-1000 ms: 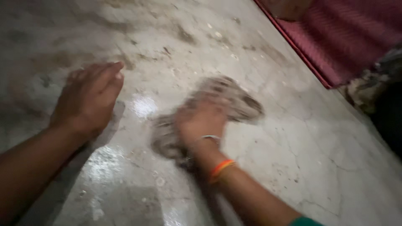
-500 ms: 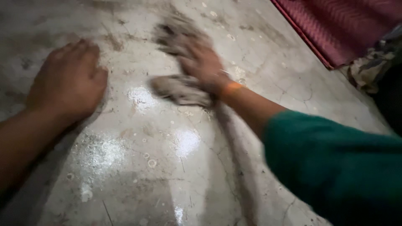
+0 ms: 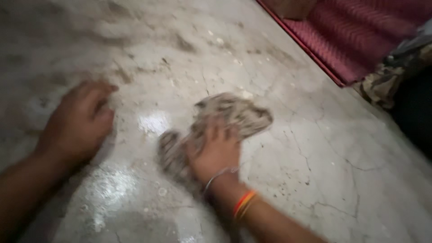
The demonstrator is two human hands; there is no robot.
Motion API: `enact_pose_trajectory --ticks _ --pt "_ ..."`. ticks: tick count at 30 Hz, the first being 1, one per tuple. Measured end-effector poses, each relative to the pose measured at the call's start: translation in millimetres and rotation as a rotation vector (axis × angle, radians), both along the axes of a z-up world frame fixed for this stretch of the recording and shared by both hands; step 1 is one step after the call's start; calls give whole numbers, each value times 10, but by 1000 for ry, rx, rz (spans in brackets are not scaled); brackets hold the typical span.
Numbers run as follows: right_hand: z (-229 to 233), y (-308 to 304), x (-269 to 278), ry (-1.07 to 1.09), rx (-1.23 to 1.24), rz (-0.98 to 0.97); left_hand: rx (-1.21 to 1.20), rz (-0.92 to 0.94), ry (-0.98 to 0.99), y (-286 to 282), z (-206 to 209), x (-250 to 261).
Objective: The person scrubs the floor by hand with a cloth, wiping across the concrete surface.
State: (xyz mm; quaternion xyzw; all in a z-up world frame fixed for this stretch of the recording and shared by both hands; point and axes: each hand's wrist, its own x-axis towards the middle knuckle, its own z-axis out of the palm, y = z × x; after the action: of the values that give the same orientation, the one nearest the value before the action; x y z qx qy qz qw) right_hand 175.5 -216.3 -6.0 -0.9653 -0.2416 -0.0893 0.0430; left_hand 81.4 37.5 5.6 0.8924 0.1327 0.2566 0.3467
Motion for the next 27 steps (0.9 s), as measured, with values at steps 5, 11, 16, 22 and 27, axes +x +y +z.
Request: enact_pose_trajectory --ticks 5,11,16,22,27 --pt "185 547 -1202 58 140 522 441 90 111 -127 -308 -572" --pt "211 370 -1110 29 169 552 439 -33 -177 85 -821 -615" --pt "112 -208 -543 -37 93 517 887 -60 -175 -539 -466 -528" --pt "273 -2097 -110 266 46 -60 337 -323 205 -1690 -50 -131" --pt "28 -2529 -111 47 14 -273 383 -300 332 -1713 57 -193"
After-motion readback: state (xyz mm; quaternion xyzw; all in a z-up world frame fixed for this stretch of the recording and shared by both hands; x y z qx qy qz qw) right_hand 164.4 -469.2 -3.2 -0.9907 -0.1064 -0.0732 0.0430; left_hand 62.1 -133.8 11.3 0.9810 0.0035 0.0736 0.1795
